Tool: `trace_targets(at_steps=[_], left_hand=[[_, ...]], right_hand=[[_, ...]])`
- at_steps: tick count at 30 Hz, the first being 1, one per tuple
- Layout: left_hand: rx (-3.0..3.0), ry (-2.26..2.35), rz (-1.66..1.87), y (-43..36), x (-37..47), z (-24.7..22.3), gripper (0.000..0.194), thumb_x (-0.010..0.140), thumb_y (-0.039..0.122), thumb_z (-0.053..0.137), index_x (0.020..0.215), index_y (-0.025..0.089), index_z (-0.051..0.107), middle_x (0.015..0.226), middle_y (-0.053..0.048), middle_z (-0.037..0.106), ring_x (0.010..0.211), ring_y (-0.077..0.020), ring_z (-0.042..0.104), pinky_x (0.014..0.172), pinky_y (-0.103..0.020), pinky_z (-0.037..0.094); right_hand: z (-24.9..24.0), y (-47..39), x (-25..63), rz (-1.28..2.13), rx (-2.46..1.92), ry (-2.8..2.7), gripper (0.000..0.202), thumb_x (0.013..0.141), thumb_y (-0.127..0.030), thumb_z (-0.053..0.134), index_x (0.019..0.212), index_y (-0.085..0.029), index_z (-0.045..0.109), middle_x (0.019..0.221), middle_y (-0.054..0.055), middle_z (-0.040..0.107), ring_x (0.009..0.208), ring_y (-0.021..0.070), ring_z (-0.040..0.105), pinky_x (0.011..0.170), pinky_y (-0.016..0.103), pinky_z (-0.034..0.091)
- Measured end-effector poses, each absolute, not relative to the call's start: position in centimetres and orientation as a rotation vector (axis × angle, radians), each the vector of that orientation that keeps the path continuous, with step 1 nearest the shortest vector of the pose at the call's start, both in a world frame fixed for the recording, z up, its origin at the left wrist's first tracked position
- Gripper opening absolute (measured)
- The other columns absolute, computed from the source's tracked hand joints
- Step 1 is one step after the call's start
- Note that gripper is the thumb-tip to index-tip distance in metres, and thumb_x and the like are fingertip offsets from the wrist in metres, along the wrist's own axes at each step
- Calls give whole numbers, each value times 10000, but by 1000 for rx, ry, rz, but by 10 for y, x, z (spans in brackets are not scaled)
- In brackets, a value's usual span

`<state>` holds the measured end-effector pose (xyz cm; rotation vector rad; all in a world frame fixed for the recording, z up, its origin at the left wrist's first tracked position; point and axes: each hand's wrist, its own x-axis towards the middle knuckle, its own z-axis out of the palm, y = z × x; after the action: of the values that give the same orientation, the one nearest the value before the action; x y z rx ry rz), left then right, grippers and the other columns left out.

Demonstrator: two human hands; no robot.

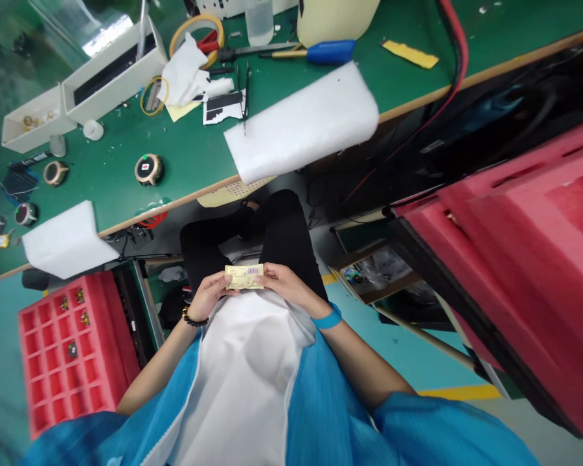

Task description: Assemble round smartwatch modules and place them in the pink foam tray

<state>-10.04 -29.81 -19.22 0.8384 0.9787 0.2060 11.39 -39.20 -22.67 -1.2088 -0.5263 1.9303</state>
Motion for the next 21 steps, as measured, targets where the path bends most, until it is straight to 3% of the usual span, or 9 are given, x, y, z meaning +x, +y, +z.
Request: trace_targets(at_steps=[7,14,21], left_hand=[[906,985,196,-298,-98,-193,460,863,494,710,1120,113,720,1078,-128,707,904,-201,674,798,-313,591],[1029,968,189,-301,-94,-195,422,780,389,816,1069,114,679,1090,-112,693,930,-186,641,765,-262,550],[1077,979,154,-305,-90,-192,407,786,414,804,1025,111,676,1033,-107,702,893,-183,644,743,-252,518]], right_hand=[[-227,-391,115,1925,-1203,-548,719,753,-559,717,1218,-38,544,1260,136,563,1028,55,608,952,156,520],[-216,-390,117,1868,-1241,-665,698,775,-568,697,1234,-66,539,1200,111,585,1029,46,596,878,98,495],[-217,-390,114,1868,-1337,-769,672,792,-668,630,1069,-56,601,962,71,591,809,1,504,667,59,384]])
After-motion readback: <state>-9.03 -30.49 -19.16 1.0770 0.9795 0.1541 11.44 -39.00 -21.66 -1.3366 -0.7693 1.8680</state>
